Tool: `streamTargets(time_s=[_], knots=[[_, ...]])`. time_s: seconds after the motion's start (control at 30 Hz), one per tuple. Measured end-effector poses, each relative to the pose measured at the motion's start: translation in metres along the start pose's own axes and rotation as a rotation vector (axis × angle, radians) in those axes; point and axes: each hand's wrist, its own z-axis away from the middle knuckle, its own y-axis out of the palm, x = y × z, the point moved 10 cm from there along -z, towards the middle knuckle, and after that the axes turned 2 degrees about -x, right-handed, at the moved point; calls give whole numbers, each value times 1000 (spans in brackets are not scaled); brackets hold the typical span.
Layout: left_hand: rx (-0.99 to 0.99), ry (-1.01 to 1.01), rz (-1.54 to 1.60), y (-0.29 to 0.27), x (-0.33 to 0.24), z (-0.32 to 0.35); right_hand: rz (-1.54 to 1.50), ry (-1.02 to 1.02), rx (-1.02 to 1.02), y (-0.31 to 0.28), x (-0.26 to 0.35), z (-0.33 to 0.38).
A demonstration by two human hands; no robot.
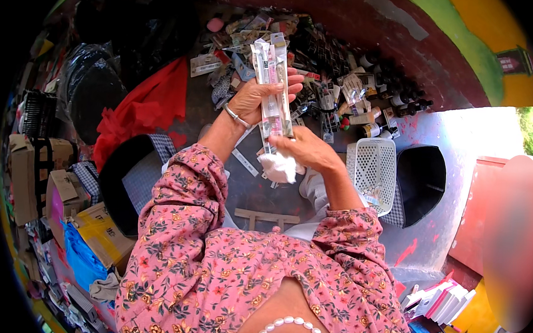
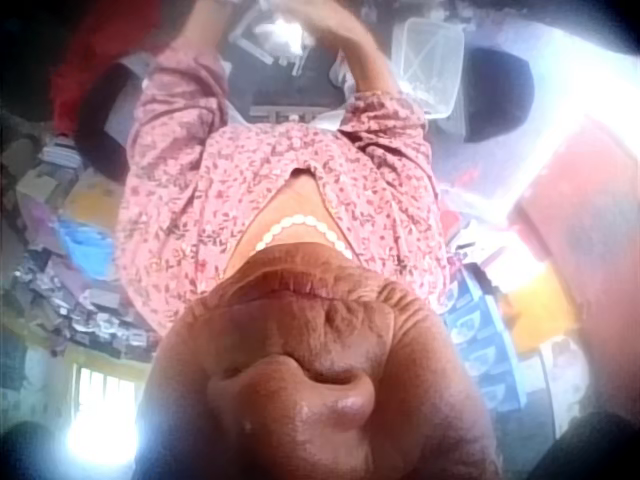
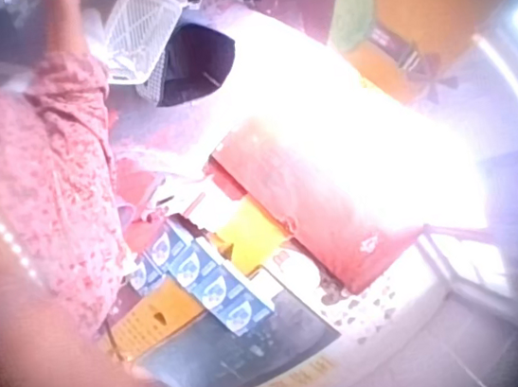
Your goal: The person removes small packaged items from a plastic basket, wipes them with a white cloth, and organizes them into a stack by hand.
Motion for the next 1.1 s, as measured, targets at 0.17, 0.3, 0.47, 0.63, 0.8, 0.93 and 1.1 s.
streamTargets(time_s=[0.17,0.3,0.47,0.63,0.8,0.93,1.1], knots=[[2,-27,-83,2,4,1,-140,-149,-352,-98,16,43],[-7,-125,-166,9,35,6,-49,-645,-882,-130,85,76],[114,-315,-334,21,64,21,733,-851,-1047,-82,100,54],[278,-399,-297,52,64,34,884,-467,-1305,-170,44,59],[84,-332,-276,17,57,19,373,-539,-1515,-202,49,102],[-19,-335,-251,-16,73,14,506,-769,-1038,-93,89,56],[71,-346,-319,9,67,26,791,-867,-1120,-70,94,57]])
